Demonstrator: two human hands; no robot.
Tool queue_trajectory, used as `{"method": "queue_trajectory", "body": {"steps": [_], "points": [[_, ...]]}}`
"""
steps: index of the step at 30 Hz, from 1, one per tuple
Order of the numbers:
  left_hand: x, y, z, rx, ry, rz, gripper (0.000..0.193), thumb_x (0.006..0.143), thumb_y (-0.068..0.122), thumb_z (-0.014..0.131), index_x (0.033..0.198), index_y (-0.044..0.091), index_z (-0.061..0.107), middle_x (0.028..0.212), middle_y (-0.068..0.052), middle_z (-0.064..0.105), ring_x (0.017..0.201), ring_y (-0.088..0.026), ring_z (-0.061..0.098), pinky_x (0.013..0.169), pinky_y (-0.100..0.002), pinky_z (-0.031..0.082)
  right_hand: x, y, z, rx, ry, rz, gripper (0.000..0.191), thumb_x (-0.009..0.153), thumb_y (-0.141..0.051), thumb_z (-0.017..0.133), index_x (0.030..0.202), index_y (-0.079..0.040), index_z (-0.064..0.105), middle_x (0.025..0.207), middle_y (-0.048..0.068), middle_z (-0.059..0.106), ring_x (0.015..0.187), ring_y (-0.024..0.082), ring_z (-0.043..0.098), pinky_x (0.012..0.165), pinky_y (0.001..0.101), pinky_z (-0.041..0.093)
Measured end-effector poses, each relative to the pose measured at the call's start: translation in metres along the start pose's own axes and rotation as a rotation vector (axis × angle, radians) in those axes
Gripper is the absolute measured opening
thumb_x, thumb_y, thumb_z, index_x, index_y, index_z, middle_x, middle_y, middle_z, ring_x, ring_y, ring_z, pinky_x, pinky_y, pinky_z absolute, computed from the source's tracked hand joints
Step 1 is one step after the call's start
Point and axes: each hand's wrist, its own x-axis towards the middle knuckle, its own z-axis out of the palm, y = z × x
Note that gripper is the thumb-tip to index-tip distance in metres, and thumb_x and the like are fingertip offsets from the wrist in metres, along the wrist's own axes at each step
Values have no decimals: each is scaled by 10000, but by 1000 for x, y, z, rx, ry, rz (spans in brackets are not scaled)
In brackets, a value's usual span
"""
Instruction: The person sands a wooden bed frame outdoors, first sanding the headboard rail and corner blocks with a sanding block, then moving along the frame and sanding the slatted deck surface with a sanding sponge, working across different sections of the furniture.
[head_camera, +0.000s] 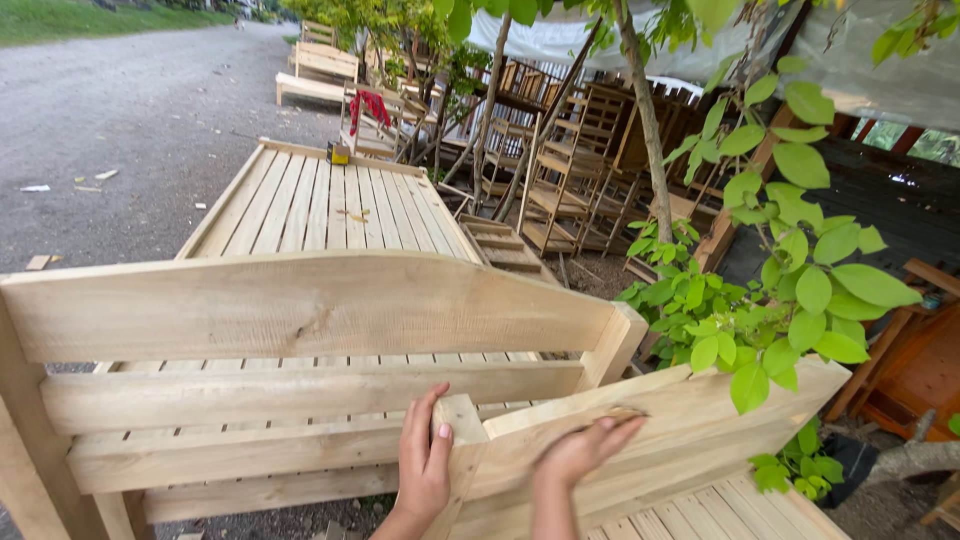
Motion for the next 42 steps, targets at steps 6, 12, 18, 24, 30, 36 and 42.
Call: {"method": "queue_trajectory", "body": {"steps": [6, 12, 18, 24, 30, 36, 42], "points": [[2, 5, 0, -5, 18, 26, 459, 952, 167, 485, 1367, -22, 533, 1311, -187, 612, 1209, -330, 585, 1064, -381, 414, -152, 4, -21, -438, -244, -406, 622, 1086, -406, 344, 1583, -38, 281, 1664, 257, 186, 1551, 376, 203, 1243, 493, 204], [2, 4, 2, 16, 24, 12, 447, 952, 186, 490, 1346, -15, 552, 1256, -174, 622, 1167, -320, 595, 1046, -378, 423, -41, -3, -6, -379, -209, -441, 740, 1101, -447, 306, 1624, 45, 127, 1695, 312, 86, 1584, 434, 87, 1261, 530, 93], [3, 4, 3, 20, 33, 9, 444, 953, 201, 489, 1335, -15, 559, 1252, -171, 625, 1165, -316, 600, 1039, -374, 429, -47, 31, -23, -414, -130, -135, 779, 1078, -473, 230, 1604, 69, 40, 1709, 274, -27, 1600, 402, -30, 1279, 505, -8], [3, 5, 3, 1, 32, 10, 444, 949, 199, 487, 1331, -14, 561, 1247, -171, 628, 1148, -310, 609, 1018, -368, 444, -111, 23, -24, -456, -390, -543, 764, 1097, -436, 248, 1600, 90, 15, 1704, 279, -14, 1593, 439, -32, 1281, 504, -7], [4, 4, 3, 6, 22, -27, 446, 933, 188, 493, 1325, -13, 567, 1214, -168, 625, 1129, -305, 605, 1019, -365, 433, 28, 11, -2, -451, -165, -143, 830, 1064, -523, 170, 1608, 73, -19, 1705, 265, -103, 1591, 394, -82, 1275, 488, -45], [3, 4, 3, -17, 31, 23, 437, 948, 188, 497, 1327, -22, 562, 1232, -174, 623, 1155, -305, 601, 1033, -362, 425, -81, 36, -18, -469, -173, -144, 833, 1049, -545, 185, 1596, 57, 5, 1705, 260, -59, 1595, 378, -54, 1277, 480, -29], [2, 4, 2, -16, 20, -21, 441, 954, 192, 492, 1337, -18, 556, 1211, -175, 624, 1116, -306, 611, 1011, -363, 440, -60, -2, 4, -510, -386, -456, 785, 1070, -502, 179, 1619, 39, 31, 1719, 249, -37, 1600, 403, -64, 1273, 539, -53]]}}
